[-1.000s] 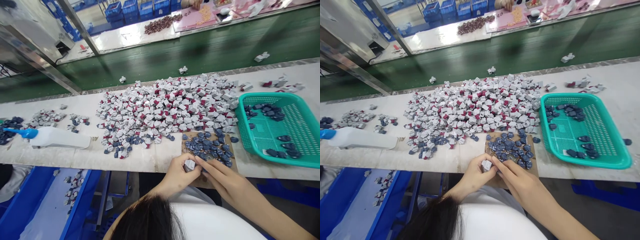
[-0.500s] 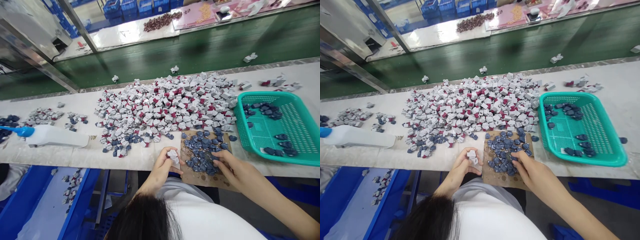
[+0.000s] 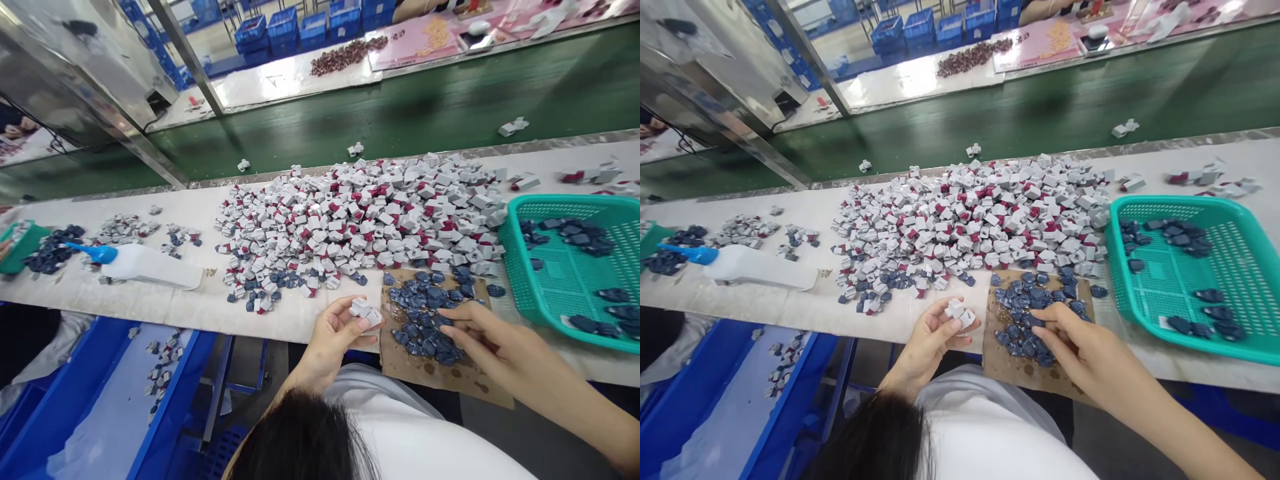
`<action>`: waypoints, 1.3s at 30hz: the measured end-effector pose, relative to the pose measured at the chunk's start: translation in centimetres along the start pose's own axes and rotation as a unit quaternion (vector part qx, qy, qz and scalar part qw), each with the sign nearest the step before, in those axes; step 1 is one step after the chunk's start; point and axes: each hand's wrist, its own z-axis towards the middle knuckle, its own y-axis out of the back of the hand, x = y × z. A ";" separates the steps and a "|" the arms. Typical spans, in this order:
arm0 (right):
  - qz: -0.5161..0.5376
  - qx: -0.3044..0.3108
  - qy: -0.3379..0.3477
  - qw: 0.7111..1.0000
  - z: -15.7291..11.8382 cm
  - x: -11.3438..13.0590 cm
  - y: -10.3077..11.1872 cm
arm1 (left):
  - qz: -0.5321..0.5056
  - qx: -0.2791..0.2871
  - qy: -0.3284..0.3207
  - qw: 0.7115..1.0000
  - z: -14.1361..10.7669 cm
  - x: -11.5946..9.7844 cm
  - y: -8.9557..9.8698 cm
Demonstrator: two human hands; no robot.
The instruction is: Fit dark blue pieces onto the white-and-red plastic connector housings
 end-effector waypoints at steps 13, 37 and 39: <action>0.150 0.023 0.055 0.987 2.4 6.4 -2.3 | 0.009 -0.001 -0.097 0.995 -1.1 -0.2 -0.9; -0.062 0.124 0.344 0.929 25.2 16.0 -7.4 | -0.027 -0.445 -0.319 0.836 -7.5 -1.2 21.2; -0.042 0.051 0.424 0.903 33.1 19.8 -10.5 | -0.001 -0.565 -0.337 0.753 -9.3 -1.9 27.6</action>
